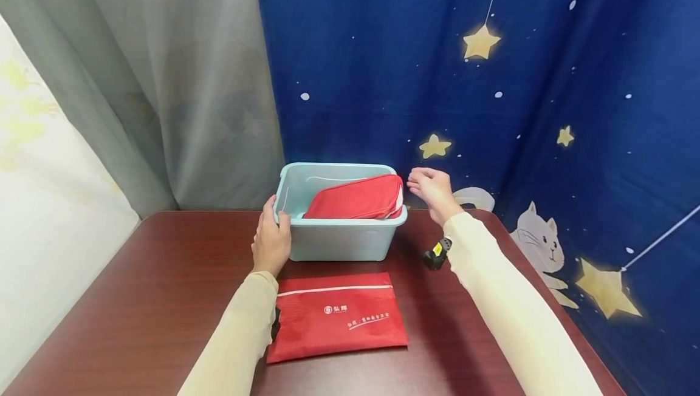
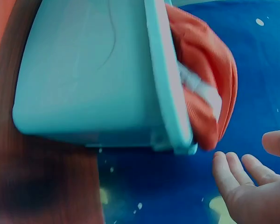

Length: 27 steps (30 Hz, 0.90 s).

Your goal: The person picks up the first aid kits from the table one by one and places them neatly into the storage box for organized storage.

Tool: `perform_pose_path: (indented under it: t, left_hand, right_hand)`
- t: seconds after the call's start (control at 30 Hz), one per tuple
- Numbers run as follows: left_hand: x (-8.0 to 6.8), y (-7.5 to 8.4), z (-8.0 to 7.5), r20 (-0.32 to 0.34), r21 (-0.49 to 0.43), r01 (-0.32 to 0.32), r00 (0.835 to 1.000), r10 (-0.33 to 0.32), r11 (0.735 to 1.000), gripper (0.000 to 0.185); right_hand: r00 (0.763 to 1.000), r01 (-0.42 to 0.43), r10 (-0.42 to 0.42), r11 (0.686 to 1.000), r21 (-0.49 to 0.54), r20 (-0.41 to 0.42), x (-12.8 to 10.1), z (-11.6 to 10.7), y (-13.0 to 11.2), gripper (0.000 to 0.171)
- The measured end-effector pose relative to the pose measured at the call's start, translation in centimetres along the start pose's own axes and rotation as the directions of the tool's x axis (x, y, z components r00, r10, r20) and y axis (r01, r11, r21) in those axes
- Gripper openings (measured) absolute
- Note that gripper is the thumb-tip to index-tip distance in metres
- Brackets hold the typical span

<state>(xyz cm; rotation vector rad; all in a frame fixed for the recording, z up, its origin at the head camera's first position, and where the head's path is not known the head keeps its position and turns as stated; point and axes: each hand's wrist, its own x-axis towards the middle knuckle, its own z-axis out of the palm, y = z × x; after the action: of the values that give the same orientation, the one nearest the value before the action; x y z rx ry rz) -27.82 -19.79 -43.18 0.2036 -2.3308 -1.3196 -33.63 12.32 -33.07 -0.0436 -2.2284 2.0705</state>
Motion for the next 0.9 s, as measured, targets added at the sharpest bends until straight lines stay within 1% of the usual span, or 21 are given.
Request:
perform_pose_path:
  t: [0.1, 0.27, 0.37, 0.6, 0.9]
  left_hand:
    - [0.0, 0.0, 0.0, -0.004, 0.006, -0.003, 1.000, 0.003, 1.000, 0.053]
    - [0.0, 0.0, 0.0, -0.008, 0.016, -0.003, 1.000, 0.004, 1.000, 0.054]
    - [-0.1, 0.1, 0.0, -0.006, 0.013, -0.003, 1.000, 0.003, 1.000, 0.054]
    - [0.1, 0.1, -0.1, -0.012, 0.009, -0.004, 1.000, 0.004, 1.000, 0.053]
    - [0.2, 0.1, -0.1, -0.013, 0.011, 0.002, 1.000, -0.001, 1.000, 0.053]
  right_hand:
    - [0.999, -0.029, 0.029, 1.000, 0.004, 0.016, -0.3, -1.5, 1.7, 0.043]
    - [0.991, -0.126, 0.126, 0.992, -0.003, 0.043, -0.9, -3.5, 4.9, 0.045]
    - [0.988, -0.141, 0.142, 0.990, -0.020, 0.054, -1.3, -4.3, 6.1, 0.044]
    - [0.985, -0.151, 0.152, 0.988, -0.022, 0.076, -1.7, -4.7, 7.5, 0.044]
    - [0.977, -0.174, 0.177, 0.984, -0.031, 0.118, -2.3, -4.6, 8.8, 0.041]
